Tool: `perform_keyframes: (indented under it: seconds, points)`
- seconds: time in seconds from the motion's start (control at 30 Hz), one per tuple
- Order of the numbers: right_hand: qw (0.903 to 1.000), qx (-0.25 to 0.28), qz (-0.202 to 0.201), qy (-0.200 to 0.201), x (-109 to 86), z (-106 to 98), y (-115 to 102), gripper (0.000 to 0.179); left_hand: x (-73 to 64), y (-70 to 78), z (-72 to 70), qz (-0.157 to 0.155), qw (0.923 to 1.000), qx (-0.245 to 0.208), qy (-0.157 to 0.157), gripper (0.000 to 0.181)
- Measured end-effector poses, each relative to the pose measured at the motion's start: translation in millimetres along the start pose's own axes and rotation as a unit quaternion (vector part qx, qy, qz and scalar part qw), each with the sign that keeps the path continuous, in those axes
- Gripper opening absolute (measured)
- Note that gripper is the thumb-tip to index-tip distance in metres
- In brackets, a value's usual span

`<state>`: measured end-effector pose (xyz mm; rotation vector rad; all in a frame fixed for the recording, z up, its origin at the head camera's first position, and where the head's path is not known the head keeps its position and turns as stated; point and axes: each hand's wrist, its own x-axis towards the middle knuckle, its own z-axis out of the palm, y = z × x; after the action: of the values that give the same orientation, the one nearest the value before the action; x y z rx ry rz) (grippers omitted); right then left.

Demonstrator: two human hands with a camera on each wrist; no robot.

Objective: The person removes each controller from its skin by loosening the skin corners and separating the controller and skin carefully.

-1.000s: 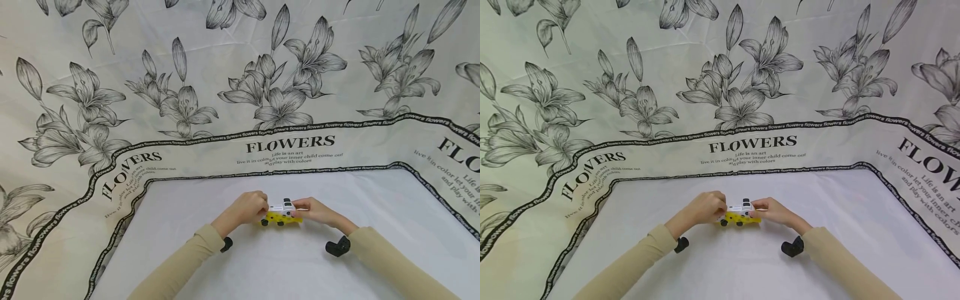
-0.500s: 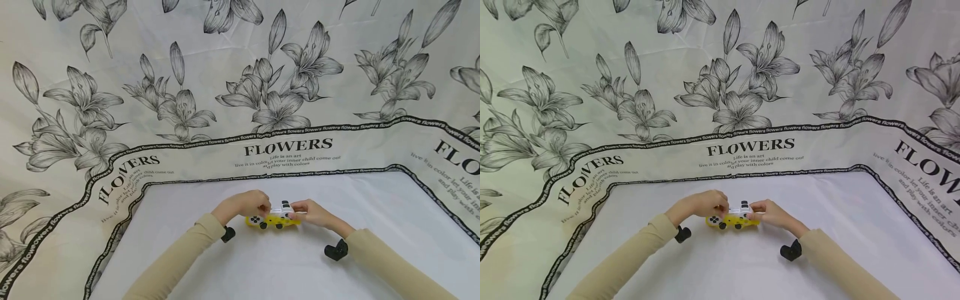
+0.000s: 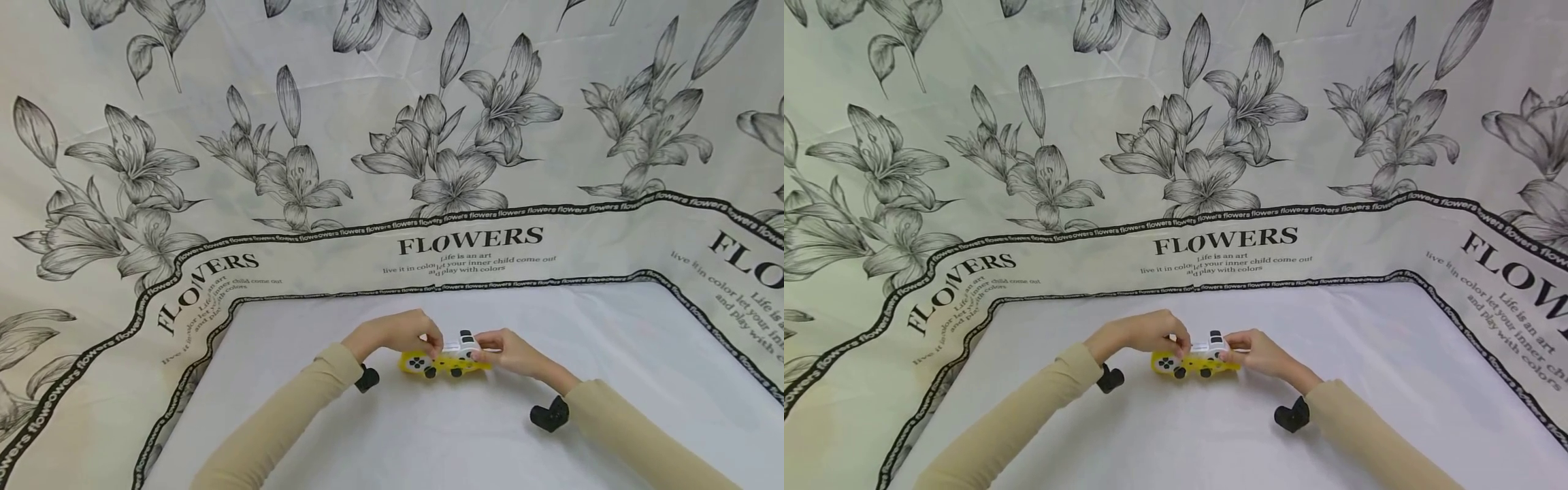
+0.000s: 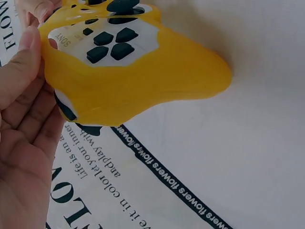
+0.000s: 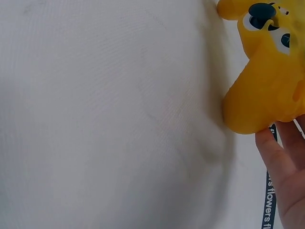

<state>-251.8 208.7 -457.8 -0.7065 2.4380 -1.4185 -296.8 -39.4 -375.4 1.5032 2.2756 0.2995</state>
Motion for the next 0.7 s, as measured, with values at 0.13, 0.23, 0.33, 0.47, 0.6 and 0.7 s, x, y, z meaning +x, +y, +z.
perform_keyframes:
  seconds: [0.13, 0.23, 0.33, 0.47, 0.6, 0.7]
  points:
    - [0.9992, -0.034, -0.014, 0.012, -0.3, 1, 1, 0.036, -1.3, 3.5, -0.7, 0.001, 0.9998, -0.005, -0.021, 0.012]
    - [0.9978, -0.057, -0.027, 0.020, -1.2, 1, 2, 0.034, 0.9, 4.7, -0.4, -0.005, 0.9993, 0.001, -0.038, 0.013]
    - [0.9976, -0.059, -0.030, 0.020, -2.2, 2, 4, 0.033, 5.1, 5.0, 0.2, -0.018, 0.9980, 0.006, -0.060, 0.011]
    - [0.9980, -0.055, -0.030, 0.010, -1.2, 0, 6, 0.035, 12.0, 6.8, -2.9, -0.041, 0.9942, 0.027, -0.096, 0.011]
    - [0.9987, -0.042, -0.027, -0.006, -0.8, -1, 9, 0.037, 15.8, 12.4, -7.9, -0.051, 0.9903, 0.051, -0.119, 0.012]
    - [0.9992, -0.028, -0.026, -0.015, -0.2, -3, 12, 0.039, 15.7, 15.8, -11.2, -0.055, 0.9891, 0.059, -0.123, 0.012]
